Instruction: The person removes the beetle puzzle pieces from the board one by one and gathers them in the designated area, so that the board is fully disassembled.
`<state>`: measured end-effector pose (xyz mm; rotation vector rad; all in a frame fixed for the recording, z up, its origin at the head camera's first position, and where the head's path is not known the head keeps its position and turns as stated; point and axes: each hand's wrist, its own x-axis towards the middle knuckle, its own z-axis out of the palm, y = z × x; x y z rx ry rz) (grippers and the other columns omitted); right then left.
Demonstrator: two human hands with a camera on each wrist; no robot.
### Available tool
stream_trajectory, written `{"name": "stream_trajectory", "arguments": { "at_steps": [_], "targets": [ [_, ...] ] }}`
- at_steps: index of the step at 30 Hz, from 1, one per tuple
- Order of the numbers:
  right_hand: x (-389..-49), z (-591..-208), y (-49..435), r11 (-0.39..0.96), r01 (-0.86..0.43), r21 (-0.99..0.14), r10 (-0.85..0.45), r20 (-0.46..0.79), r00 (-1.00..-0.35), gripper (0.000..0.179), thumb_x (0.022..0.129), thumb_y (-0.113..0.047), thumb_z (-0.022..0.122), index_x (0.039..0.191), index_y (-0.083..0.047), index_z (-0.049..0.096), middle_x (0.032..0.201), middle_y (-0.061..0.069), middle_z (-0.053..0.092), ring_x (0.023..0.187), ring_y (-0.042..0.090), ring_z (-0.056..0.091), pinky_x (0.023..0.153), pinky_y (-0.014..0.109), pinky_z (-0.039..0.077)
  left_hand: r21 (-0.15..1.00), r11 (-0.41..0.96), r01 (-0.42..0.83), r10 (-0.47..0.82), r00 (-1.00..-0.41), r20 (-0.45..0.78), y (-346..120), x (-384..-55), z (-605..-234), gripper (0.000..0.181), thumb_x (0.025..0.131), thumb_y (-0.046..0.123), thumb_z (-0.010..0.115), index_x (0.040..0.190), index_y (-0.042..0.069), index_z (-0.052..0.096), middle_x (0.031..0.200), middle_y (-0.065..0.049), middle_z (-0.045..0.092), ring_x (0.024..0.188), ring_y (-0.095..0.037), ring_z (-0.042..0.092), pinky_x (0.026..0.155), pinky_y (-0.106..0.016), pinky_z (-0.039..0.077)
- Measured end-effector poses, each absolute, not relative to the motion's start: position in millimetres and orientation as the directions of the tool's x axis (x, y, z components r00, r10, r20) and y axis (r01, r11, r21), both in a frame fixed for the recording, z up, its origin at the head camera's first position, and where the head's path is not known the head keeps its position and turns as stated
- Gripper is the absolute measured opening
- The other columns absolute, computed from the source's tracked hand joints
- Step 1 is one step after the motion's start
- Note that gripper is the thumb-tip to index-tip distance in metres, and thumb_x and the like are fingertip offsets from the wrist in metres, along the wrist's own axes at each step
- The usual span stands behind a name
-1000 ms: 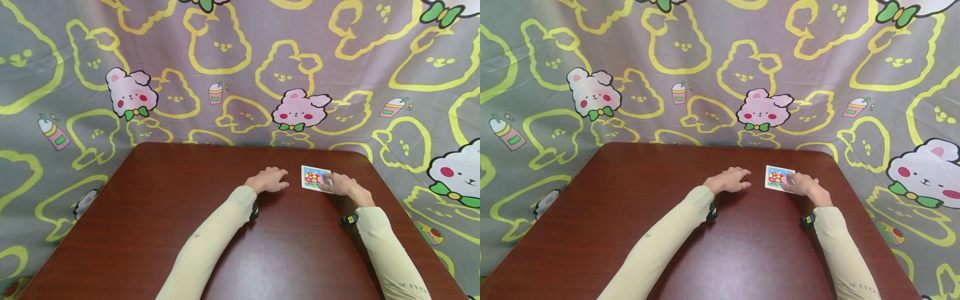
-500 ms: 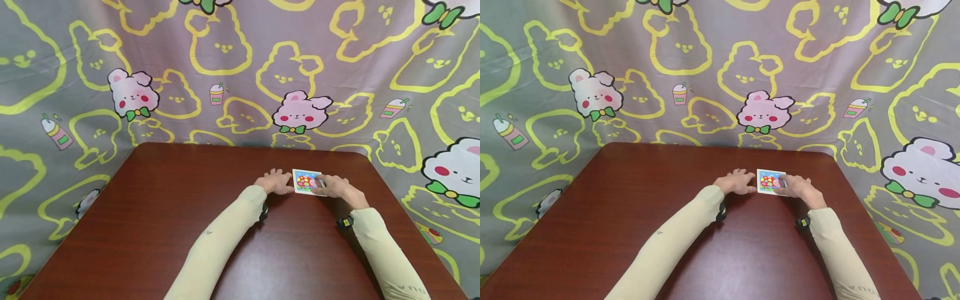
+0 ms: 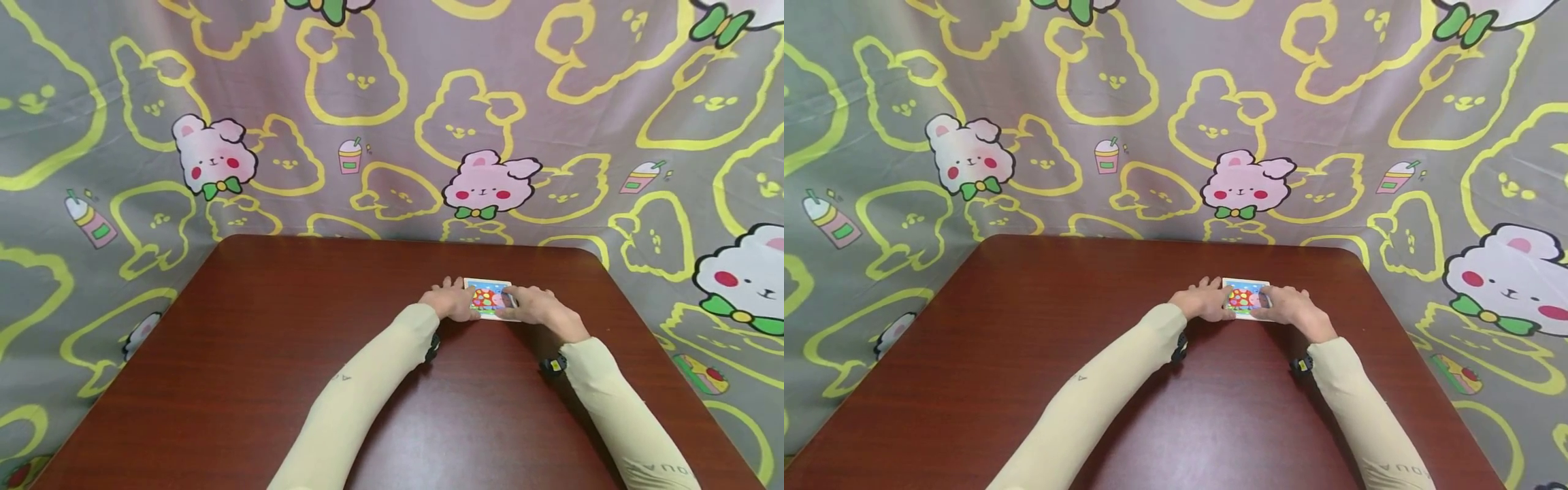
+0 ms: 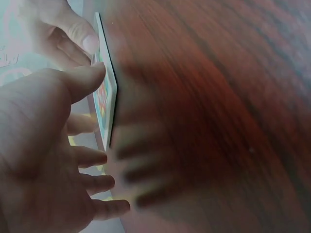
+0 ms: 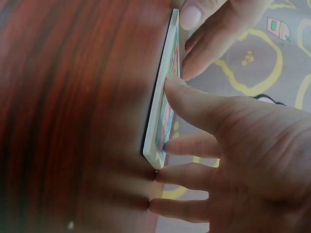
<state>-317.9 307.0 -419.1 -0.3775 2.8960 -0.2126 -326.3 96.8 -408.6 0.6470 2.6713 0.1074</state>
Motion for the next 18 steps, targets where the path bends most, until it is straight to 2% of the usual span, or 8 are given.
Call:
{"name": "stream_trajectory", "arguments": {
  "at_steps": [4,10,13,18],
  "targets": [
    [-316,-419,301,0.954,-0.246,-0.17,-0.276,-0.18,-0.944,0.069,0.089,-0.048,0.067,0.137,-0.001,0.051,0.11,0.016,0.067,0.098,0.034,0.062,0.082,0.058,0.042,0.138,0.894,0.426,0.447,-0.822,-0.352,97,-322,-407,0.065,0.098,0.056,0.047,0.155,0.031,0.029,0.166,-0.004,0.013,0.153,-0.031,0.011,0.119,-0.049,0.026],
    [-313,-420,292,0.952,-0.26,-0.163,-0.287,-0.167,-0.943,0.066,0.089,-0.048,0.067,0.135,-0.001,0.054,0.105,0.013,0.068,0.093,0.031,0.062,0.083,0.058,0.044,0.099,0.901,0.423,0.428,-0.827,-0.365,92,-318,-402,0.065,0.098,0.056,0.047,0.155,0.03,0.029,0.166,-0.003,0.013,0.152,-0.032,0.014,0.117,-0.05,0.029],
    [-314,-421,287,0.948,-0.275,-0.161,-0.299,-0.157,-0.941,0.062,0.089,-0.048,0.067,0.129,-0.002,0.057,0.098,0.01,0.068,0.088,0.028,0.062,0.08,0.054,0.045,0.082,0.904,0.419,0.419,-0.834,-0.359,87,-319,-401,0.065,0.098,0.055,0.048,0.155,0.029,0.03,0.164,-0.001,0.019,0.151,-0.031,0.018,0.116,-0.049,0.031],
    [-315,-421,277,0.943,-0.294,-0.153,-0.317,-0.157,-0.935,0.052,0.089,-0.048,0.067,0.118,-0.005,0.061,0.087,0.005,0.064,0.079,0.023,0.059,0.072,0.046,0.046,0.072,0.908,0.412,0.409,-0.842,-0.352,79,-323,-404,0.068,0.097,0.055,0.052,0.155,0.026,0.031,0.164,0.0,0.021,0.152,-0.029,0.015,0.117,-0.05,0.029]
  ]
}}
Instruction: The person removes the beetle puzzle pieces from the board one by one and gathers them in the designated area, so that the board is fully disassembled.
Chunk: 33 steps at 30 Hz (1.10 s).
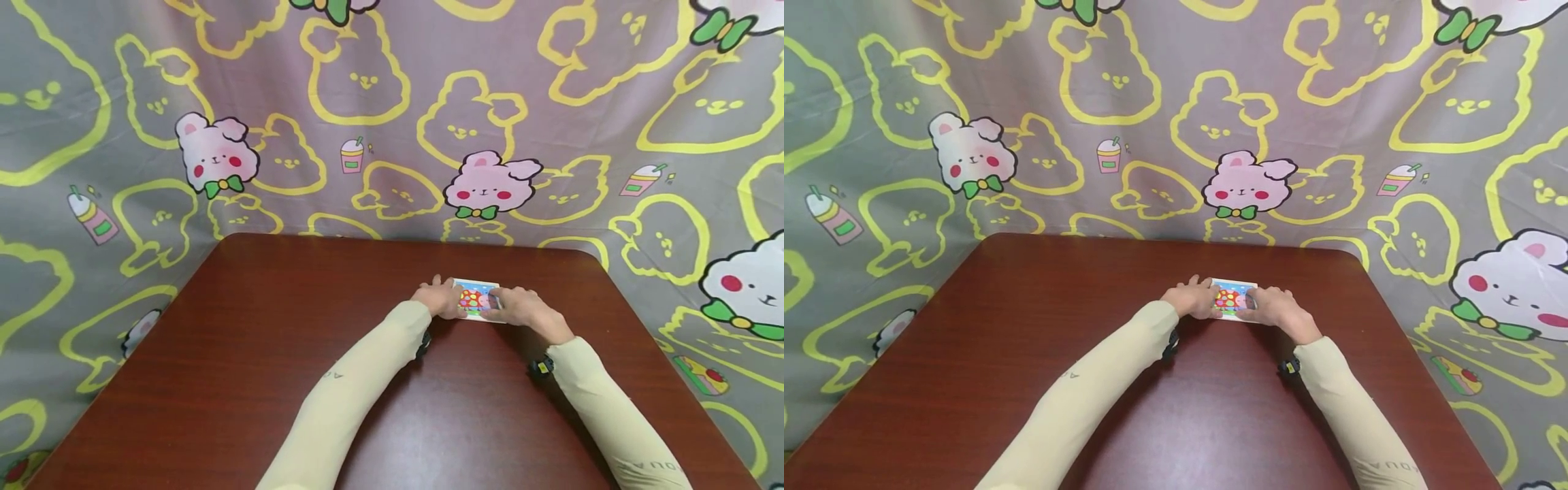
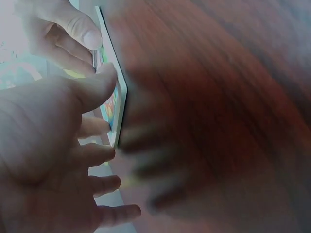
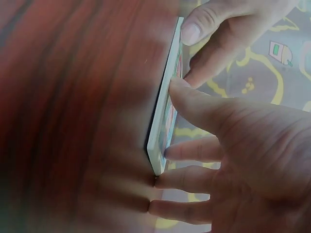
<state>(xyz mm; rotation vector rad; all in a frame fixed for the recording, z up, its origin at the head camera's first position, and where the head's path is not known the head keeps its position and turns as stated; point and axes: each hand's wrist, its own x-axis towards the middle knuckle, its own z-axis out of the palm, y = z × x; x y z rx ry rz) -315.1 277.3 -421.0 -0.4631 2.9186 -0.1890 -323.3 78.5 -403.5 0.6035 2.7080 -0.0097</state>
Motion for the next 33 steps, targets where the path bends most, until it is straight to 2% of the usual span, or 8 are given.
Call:
{"name": "stream_trajectory", "arguments": {
  "at_steps": [5,12,16,22,29,33],
  "targets": [
    [-317,-419,265,0.939,-0.312,-0.141,-0.333,-0.163,-0.929,0.045,0.089,-0.046,0.068,0.111,-0.007,0.062,0.082,0.003,0.062,0.075,0.02,0.057,0.067,0.041,0.044,0.066,0.914,0.399,0.395,-0.844,-0.364,68,-328,-407,0.076,0.095,0.058,0.052,0.156,0.023,0.027,0.166,-0.001,0.015,0.154,-0.03,0.01,0.119,-0.051,0.027],
    [-316,-414,249,0.923,-0.347,-0.165,-0.376,-0.202,-0.904,0.038,0.091,-0.043,0.068,0.104,-0.009,0.061,0.078,0.002,0.061,0.069,0.018,0.054,0.062,0.033,0.039,0.076,0.915,0.396,0.394,-0.839,-0.375,47,-329,-406,0.078,0.094,0.058,0.055,0.156,0.019,0.027,0.165,-0.004,0.018,0.153,-0.032,0.014,0.118,-0.052,0.028],
    [-316,-412,240,0.912,-0.383,-0.147,-0.407,-0.202,-0.891,0.036,0.09,-0.045,0.068,0.102,-0.011,0.061,0.078,0.001,0.059,0.07,0.018,0.053,0.063,0.032,0.038,0.088,0.915,0.393,0.396,-0.836,-0.38,36,-327,-406,0.078,0.094,0.057,0.055,0.156,0.018,0.028,0.165,-0.006,0.018,0.153,-0.033,0.015,0.118,-0.053,0.028],
    [-316,-416,224,0.889,-0.433,-0.151,-0.457,-0.205,-0.866,0.041,0.089,-0.045,0.069,0.112,-0.011,0.062,0.084,0.003,0.058,0.074,0.018,0.053,0.064,0.033,0.041,0.058,0.925,0.374,0.366,-0.845,-0.39,16,-321,-405,0.078,0.092,0.058,0.058,0.154,0.02,0.032,0.165,-0.004,0.021,0.151,-0.028,0.023,0.115,-0.051,0.034],
    [-316,-415,199,0.859,-0.483,-0.167,-0.51,-0.209,-0.834,0.058,0.091,-0.044,0.068,0.137,-0.011,0.056,0.105,0.006,0.065,0.087,0.019,0.056,0.077,0.037,0.049,0.081,0.938,0.337,0.341,-0.857,-0.387,-19,-321,-404,0.076,0.089,0.056,0.063,0.151,0.021,0.037,0.164,-0.003,0.023,0.149,-0.026,0.026,0.112,-0.052,0.037],
    [-315,-415,186,0.86,-0.484,-0.16,-0.509,-0.222,-0.832,0.059,0.091,-0.045,0.067,0.139,-0.013,0.055,0.109,0.007,0.065,0.091,0.019,0.056,0.079,0.038,0.049,0.099,0.941,0.322,0.335,-0.857,-0.391,-33,-319,-405,0.075,0.088,0.055,0.065,0.15,0.02,0.04,0.163,-0.004,0.025,0.149,-0.029,0.027,0.112,-0.053,0.037]
  ]
}}
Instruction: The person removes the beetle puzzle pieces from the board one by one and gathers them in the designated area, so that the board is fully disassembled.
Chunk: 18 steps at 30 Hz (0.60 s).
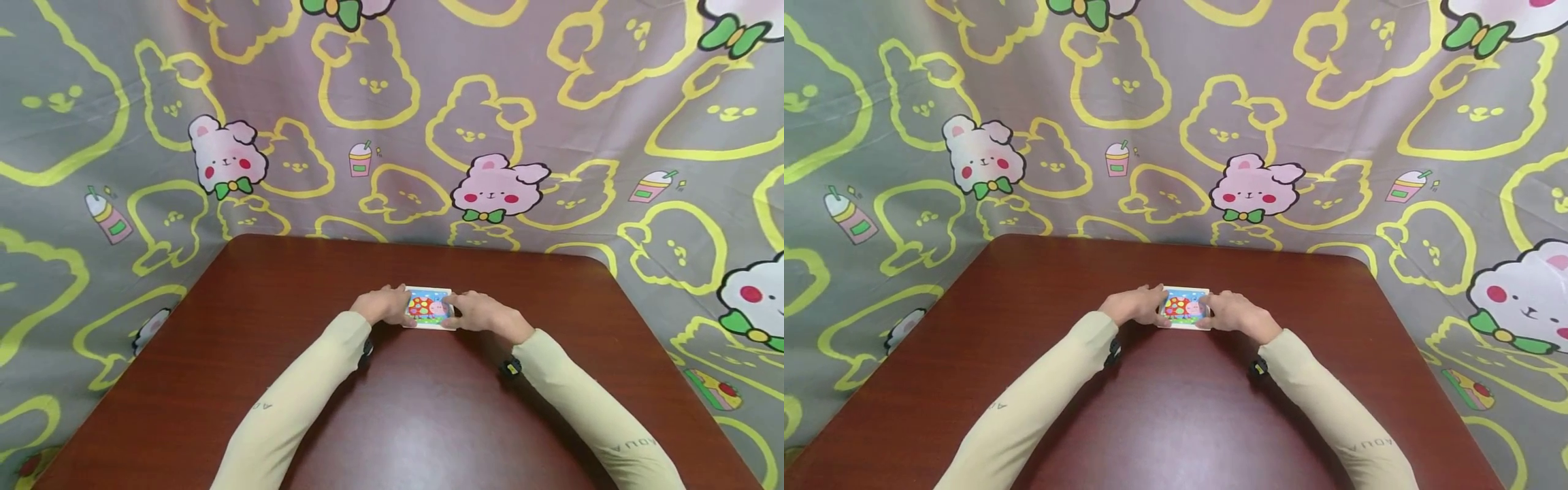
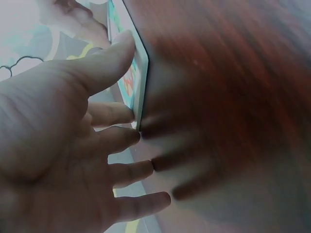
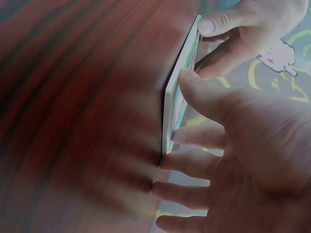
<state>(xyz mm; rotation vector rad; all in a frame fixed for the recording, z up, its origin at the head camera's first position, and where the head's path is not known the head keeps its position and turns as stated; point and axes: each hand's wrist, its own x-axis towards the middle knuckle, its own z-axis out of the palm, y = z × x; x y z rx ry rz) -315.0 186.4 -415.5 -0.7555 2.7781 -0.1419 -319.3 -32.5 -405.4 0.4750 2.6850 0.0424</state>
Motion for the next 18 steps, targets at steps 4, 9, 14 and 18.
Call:
{"name": "stream_trajectory", "arguments": {
  "at_steps": [4,9,14,18],
  "targets": [
    [-314,-416,179,0.851,-0.499,-0.162,-0.524,-0.212,-0.825,0.058,0.091,-0.045,0.068,0.137,-0.013,0.056,0.11,0.007,0.065,0.092,0.02,0.057,0.08,0.039,0.05,0.117,0.94,0.32,0.34,-0.857,-0.387,-40,-316,-406,0.077,0.089,0.054,0.065,0.151,0.017,0.038,0.164,-0.007,0.024,0.149,-0.033,0.025,0.114,-0.053,0.034],
    [-313,-416,176,0.855,-0.494,-0.159,-0.518,-0.213,-0.828,0.059,0.09,-0.045,0.068,0.139,-0.014,0.055,0.116,0.009,0.064,0.097,0.023,0.058,0.084,0.042,0.05,0.159,0.934,0.319,0.356,-0.859,-0.368,-46,-313,-408,0.074,0.09,0.051,0.066,0.149,0.014,0.041,0.164,-0.008,0.024,0.15,-0.035,0.023,0.116,-0.053,0.032],
    [-312,-416,174,0.854,-0.502,-0.14,-0.521,-0.219,-0.825,0.06,0.09,-0.047,0.068,0.14,-0.015,0.055,0.116,0.008,0.064,0.099,0.023,0.058,0.084,0.042,0.05,0.207,0.928,0.309,0.366,-0.858,-0.361,-50,-311,-408,0.067,0.089,0.05,0.067,0.142,0.014,0.047,0.164,-0.009,0.024,0.15,-0.035,0.022,0.115,-0.055,0.032],
    [-312,-416,173,0.85,-0.51,-0.133,-0.527,-0.216,-0.822,0.06,0.089,-0.046,0.069,0.138,-0.014,0.056,0.112,0.007,0.065,0.091,0.021,0.058,0.08,0.04,0.05,0.224,0.922,0.315,0.377,-0.858,-0.347,-51,-310,-409,0.062,0.089,0.049,0.067,0.138,0.014,0.05,0.163,-0.009,0.024,0.15,-0.037,0.021,0.115,-0.056,0.032]
  ]
}}
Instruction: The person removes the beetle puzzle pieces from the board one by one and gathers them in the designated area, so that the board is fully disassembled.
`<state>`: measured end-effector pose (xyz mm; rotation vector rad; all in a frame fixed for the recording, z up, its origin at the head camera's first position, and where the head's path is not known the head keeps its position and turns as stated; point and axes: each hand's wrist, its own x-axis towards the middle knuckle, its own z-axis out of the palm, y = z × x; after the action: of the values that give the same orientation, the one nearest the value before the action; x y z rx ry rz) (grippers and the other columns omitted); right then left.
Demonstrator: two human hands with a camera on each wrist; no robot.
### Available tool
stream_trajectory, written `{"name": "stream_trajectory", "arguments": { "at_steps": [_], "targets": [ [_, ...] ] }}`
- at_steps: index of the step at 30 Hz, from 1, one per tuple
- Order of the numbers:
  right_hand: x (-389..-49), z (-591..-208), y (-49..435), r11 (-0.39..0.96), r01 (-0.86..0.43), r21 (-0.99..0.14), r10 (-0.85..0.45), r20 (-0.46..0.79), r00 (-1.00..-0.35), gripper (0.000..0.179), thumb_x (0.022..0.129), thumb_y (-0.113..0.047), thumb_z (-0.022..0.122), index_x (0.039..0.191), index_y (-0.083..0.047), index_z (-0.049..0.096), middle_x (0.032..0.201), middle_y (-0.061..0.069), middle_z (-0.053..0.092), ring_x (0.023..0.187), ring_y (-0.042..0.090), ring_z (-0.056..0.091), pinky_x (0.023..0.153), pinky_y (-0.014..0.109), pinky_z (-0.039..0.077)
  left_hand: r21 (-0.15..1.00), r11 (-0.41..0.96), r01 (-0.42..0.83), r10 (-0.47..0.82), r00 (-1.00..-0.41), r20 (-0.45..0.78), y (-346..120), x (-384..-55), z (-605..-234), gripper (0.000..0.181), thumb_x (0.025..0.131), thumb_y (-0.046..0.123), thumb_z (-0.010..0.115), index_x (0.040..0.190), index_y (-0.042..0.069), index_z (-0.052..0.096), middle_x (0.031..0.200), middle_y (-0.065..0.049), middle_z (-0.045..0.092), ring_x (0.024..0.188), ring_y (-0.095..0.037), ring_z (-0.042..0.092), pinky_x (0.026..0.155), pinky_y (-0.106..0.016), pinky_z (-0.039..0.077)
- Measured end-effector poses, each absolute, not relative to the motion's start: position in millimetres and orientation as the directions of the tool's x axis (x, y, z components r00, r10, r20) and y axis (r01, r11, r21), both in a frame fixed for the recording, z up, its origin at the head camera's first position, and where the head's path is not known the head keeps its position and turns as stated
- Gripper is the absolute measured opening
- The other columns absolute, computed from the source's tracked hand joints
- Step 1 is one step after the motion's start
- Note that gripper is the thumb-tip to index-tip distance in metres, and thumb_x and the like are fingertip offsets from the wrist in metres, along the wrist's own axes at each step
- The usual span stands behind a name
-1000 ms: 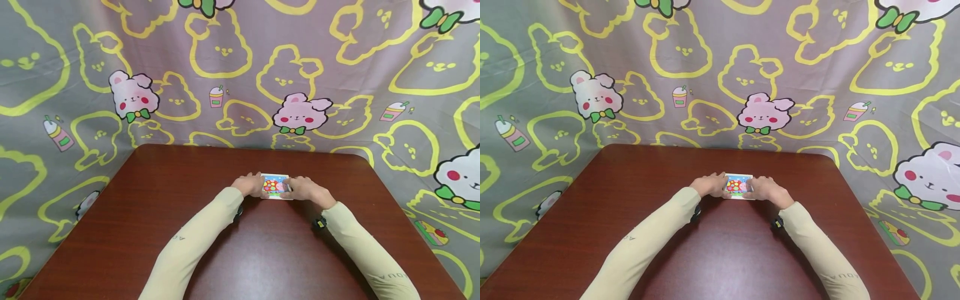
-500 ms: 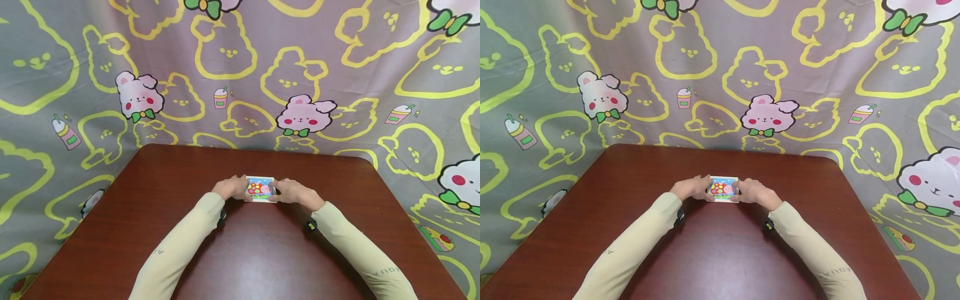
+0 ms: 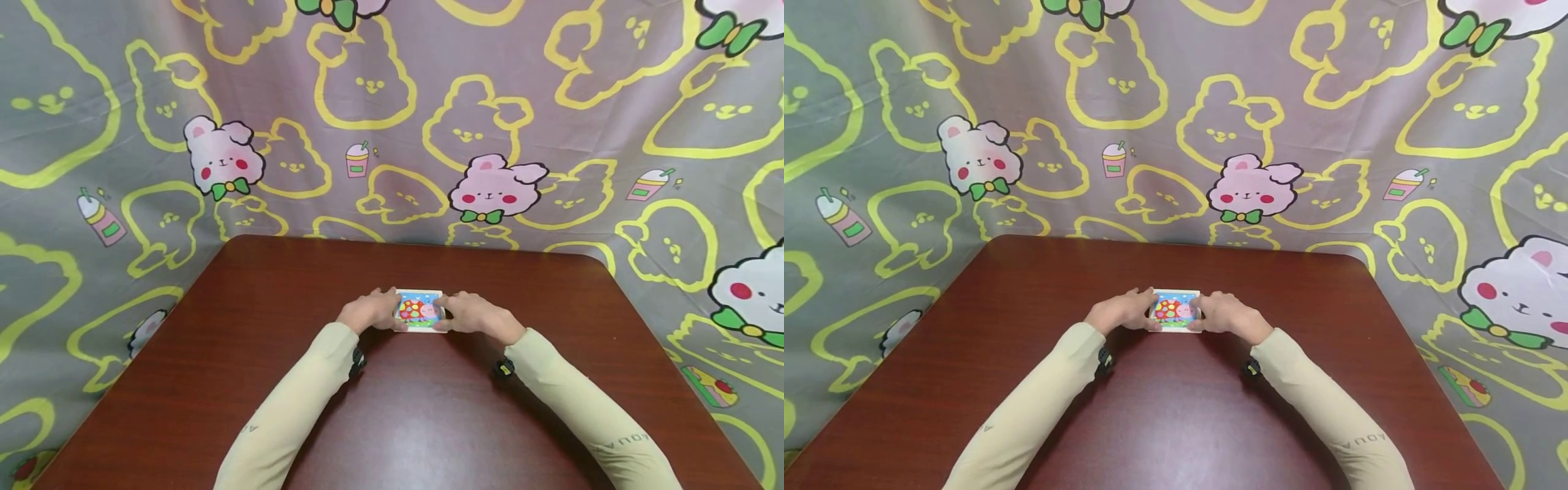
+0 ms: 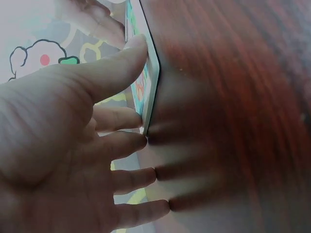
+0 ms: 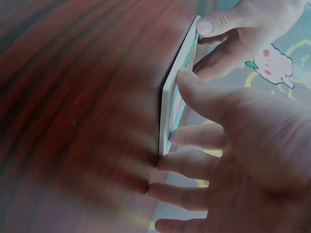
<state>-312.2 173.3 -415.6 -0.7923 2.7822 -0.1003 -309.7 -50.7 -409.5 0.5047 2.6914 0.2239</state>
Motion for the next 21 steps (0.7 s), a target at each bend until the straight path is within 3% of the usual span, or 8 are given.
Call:
{"name": "stream_trajectory", "arguments": {
  "at_steps": [4,10,16,21],
  "targets": [
    [-313,-412,172,0.852,-0.51,-0.117,-0.523,-0.217,-0.825,0.058,0.089,-0.046,0.07,0.136,-0.014,0.058,0.112,0.007,0.067,0.087,0.019,0.059,0.077,0.04,0.051,0.228,0.92,0.319,0.381,-0.865,-0.326,-52,-309,-411,0.058,0.088,0.049,0.069,0.132,0.014,0.054,0.161,-0.01,0.029,0.149,-0.038,0.024,0.113,-0.056,0.034],
    [-318,-410,167,0.843,-0.505,-0.185,-0.532,-0.16,-0.831,0.052,0.092,-0.042,0.067,0.132,-0.01,0.061,0.118,0.007,0.067,0.096,0.019,0.061,0.087,0.042,0.053,0.223,0.915,0.337,0.392,-0.871,-0.296,-54,-308,-411,0.057,0.086,0.051,0.071,0.128,0.015,0.056,0.15,-0.009,0.043,0.14,-0.037,0.036,0.106,-0.055,0.04],
    [-324,-409,160,0.768,-0.56,-0.31,-0.603,-0.058,-0.795,0.044,0.092,-0.034,0.068,0.126,-0.005,0.064,0.111,0.013,0.065,0.094,0.022,0.059,0.084,0.04,0.052,0.234,0.912,0.337,0.397,-0.868,-0.298,-57,-307,-409,0.06,0.088,0.049,0.069,0.136,0.016,0.053,0.153,-0.01,0.04,0.135,-0.037,0.04,0.104,-0.053,0.042],
    [-329,-409,152,0.719,-0.595,-0.36,-0.631,0.02,-0.775,0.038,0.09,-0.027,0.071,0.12,-0.004,0.066,0.104,0.013,0.065,0.091,0.022,0.061,0.079,0.037,0.053,0.209,0.924,0.32,0.373,-0.874,-0.31,-59,-304,-409,0.072,0.088,0.051,0.068,0.148,0.017,0.044,0.16,-0.01,0.031,0.144,-0.039,0.031,0.111,-0.055,0.036]
  ]
}}
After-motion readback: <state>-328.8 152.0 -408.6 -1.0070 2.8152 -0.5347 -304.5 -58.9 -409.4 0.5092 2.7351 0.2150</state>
